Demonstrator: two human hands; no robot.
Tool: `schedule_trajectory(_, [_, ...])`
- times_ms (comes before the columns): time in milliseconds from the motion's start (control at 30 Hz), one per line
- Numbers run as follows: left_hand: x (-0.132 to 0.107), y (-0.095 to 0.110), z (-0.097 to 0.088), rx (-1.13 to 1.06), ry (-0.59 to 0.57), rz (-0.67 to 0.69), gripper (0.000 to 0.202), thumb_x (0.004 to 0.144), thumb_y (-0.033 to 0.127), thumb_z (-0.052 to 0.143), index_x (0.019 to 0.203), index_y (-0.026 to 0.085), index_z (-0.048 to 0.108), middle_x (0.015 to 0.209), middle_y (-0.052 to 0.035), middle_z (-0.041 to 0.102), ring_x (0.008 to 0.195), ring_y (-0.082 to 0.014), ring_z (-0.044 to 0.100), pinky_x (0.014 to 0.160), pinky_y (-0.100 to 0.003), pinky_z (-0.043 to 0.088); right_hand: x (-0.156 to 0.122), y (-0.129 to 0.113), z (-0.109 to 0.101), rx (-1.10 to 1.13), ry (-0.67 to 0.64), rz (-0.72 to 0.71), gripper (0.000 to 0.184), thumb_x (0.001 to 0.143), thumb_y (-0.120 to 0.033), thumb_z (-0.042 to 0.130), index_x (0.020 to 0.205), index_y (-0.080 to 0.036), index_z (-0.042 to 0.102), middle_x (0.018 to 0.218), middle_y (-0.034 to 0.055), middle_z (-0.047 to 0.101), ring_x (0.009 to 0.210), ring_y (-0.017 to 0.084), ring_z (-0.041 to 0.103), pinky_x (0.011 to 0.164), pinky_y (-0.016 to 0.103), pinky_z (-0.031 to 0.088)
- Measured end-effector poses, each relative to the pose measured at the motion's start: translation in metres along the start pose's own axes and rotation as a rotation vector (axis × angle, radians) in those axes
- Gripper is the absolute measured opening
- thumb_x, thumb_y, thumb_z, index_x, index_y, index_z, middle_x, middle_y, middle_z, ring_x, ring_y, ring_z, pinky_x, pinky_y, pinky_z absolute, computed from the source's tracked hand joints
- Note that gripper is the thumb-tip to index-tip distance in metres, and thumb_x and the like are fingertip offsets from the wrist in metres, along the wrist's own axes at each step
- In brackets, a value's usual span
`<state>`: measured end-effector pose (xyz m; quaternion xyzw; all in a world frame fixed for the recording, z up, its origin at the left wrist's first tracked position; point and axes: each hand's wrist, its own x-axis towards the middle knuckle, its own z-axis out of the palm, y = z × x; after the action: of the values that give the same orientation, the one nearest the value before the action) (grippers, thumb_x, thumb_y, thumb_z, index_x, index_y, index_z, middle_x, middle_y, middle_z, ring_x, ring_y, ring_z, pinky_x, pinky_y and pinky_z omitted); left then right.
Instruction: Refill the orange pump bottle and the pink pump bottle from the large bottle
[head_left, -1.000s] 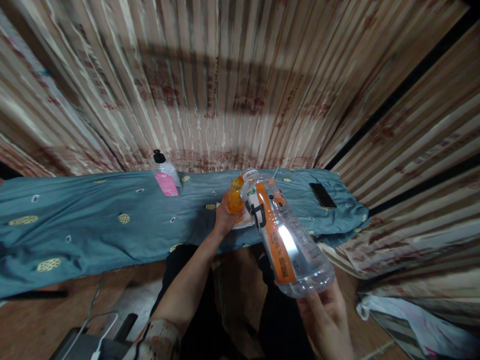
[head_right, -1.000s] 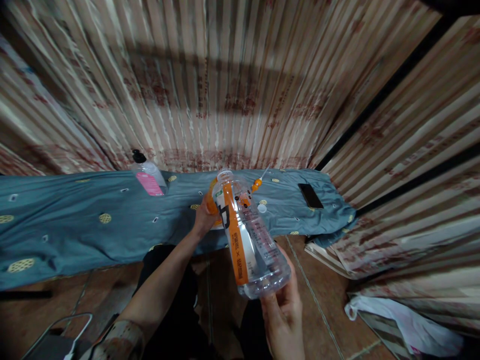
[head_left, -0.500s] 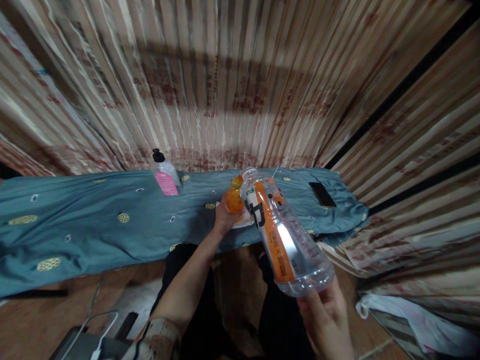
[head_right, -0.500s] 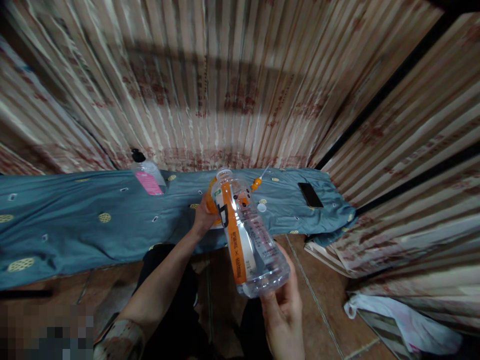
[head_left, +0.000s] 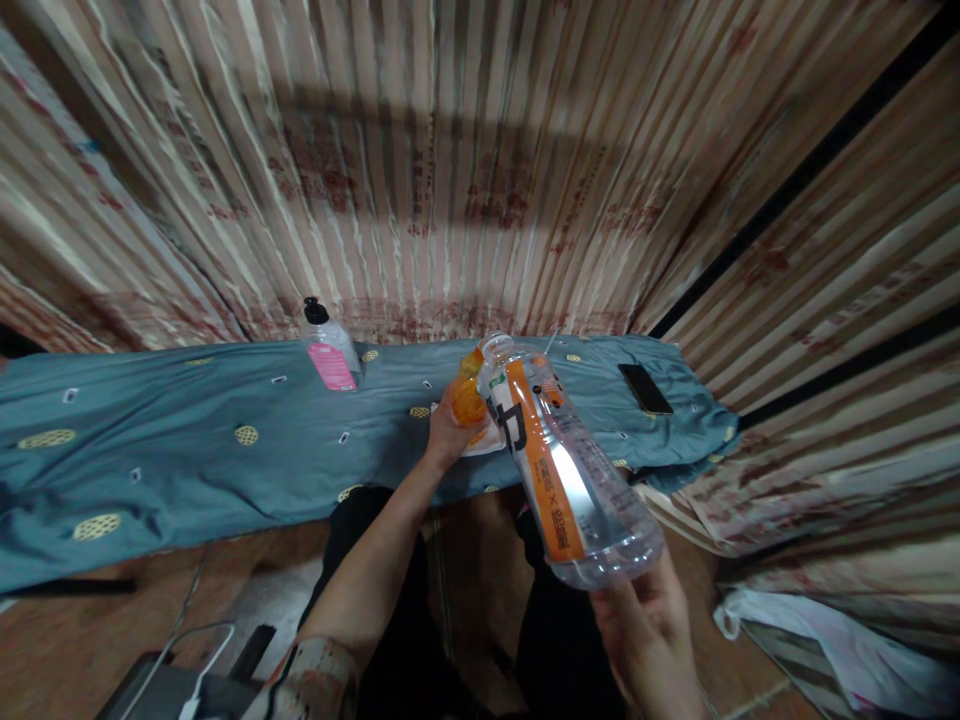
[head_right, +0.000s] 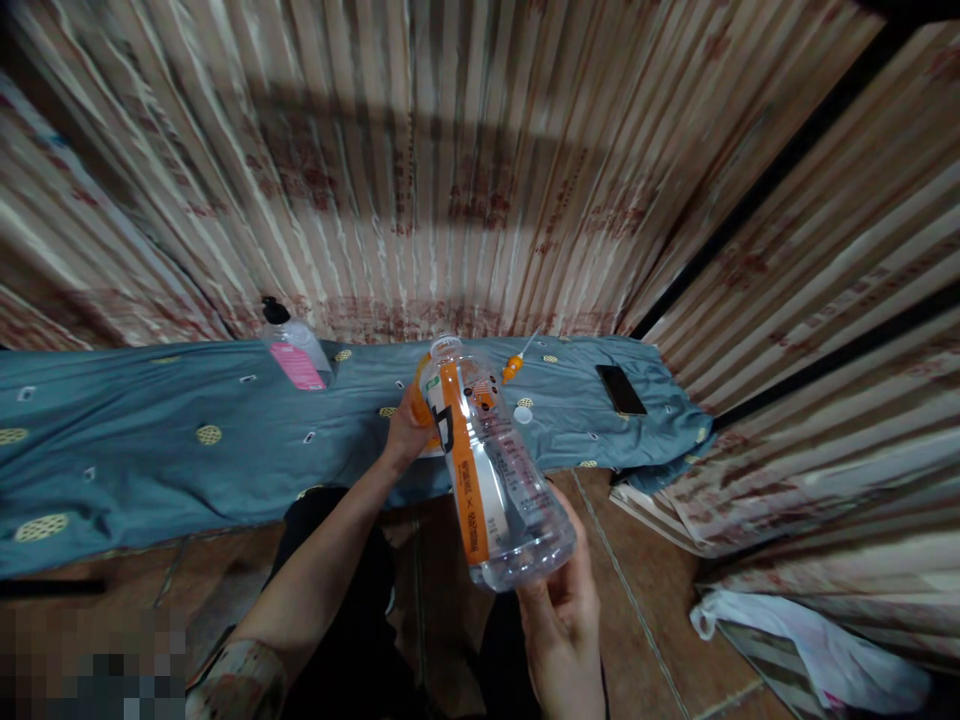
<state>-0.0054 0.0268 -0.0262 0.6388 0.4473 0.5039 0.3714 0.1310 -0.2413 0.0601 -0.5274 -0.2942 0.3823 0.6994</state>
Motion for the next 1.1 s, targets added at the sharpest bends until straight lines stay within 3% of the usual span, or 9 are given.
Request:
schedule_trajectory(267, [0.000, 0.010, -0.002, -0.025, -0.003, -0.075, 0.077, 0.060, 0.025, 0.092, 0.129, 0.022, 0.058, 0.117, -0.0061, 0.077, 0.109, -0.0295, 0.075, 0.103, -0.049, 0.060, 0.001, -0.005, 0.015, 0.080, 0.069, 0.017, 0.066, 0.078, -0.046, 0.091, 0.139, -0.031, 0.069, 0.145, 0.0119, 0.070, 0.132, 0.033, 0.069, 0.101, 0.043, 0.062])
schedule_trajectory(433, [-0.001, 0.016, -0.004, 0.014, 0.007, -0.087, 0.071, 0.061, 0.025, 0.092, 0.125, 0.023, 0.060, 0.114, -0.0051, 0.078, 0.107, -0.0288, 0.076, 0.096, -0.043, 0.061, 0.002, -0.001, 0.012, 0.081, 0.050, 0.011, 0.067, 0.078, -0.048, 0.090, 0.138, -0.031, 0.069, 0.146, 0.0113, 0.069, 0.134, 0.033, 0.067, 0.105, 0.044, 0.059])
schedule_trajectory(633, [-0.002, 0.021, -0.004, 0.073, 0.004, -0.103, 0.070, 0.064, 0.023, 0.091, 0.126, 0.022, 0.059, 0.113, -0.0055, 0.079, 0.104, -0.0282, 0.076, 0.095, -0.044, 0.061, 0.003, 0.004, 0.011, 0.064, 0.009, -0.028, 0.060, 0.087, -0.046, 0.083, 0.142, -0.031, 0.066, 0.148, 0.0110, 0.067, 0.135, 0.031, 0.066, 0.109, 0.045, 0.056])
schedule_trajectory(767, [-0.001, 0.022, -0.005, 0.097, 0.004, -0.116, 0.073, 0.063, 0.018, 0.092, 0.128, 0.024, 0.059, 0.111, -0.0044, 0.079, 0.103, -0.0284, 0.077, 0.095, -0.043, 0.062, 0.002, 0.002, 0.013, 0.090, 0.011, -0.018, 0.056, 0.085, -0.046, 0.085, 0.138, -0.034, 0.069, 0.146, 0.0096, 0.070, 0.137, 0.033, 0.064, 0.112, 0.049, 0.054])
schedule_trajectory(933, [-0.002, 0.024, -0.004, 0.111, 0.017, -0.110, 0.073, 0.066, 0.017, 0.089, 0.132, 0.019, 0.059, 0.116, -0.0098, 0.078, 0.108, -0.0312, 0.076, 0.101, -0.048, 0.061, 0.003, 0.002, 0.012, 0.084, 0.038, -0.007, 0.054, 0.083, -0.045, 0.086, 0.134, -0.034, 0.071, 0.144, 0.0083, 0.071, 0.135, 0.032, 0.066, 0.112, 0.050, 0.054])
schedule_trajectory(1100, [-0.002, 0.024, -0.002, 0.093, 0.051, -0.070, 0.086, 0.063, 0.015, 0.089, 0.141, 0.023, 0.052, 0.133, -0.0089, 0.073, 0.121, -0.0293, 0.073, 0.107, -0.044, 0.059, 0.003, 0.001, 0.014, 0.026, 0.041, -0.047, 0.055, 0.083, -0.048, 0.085, 0.134, -0.031, 0.072, 0.139, 0.0097, 0.074, 0.128, 0.030, 0.070, 0.106, 0.044, 0.058])
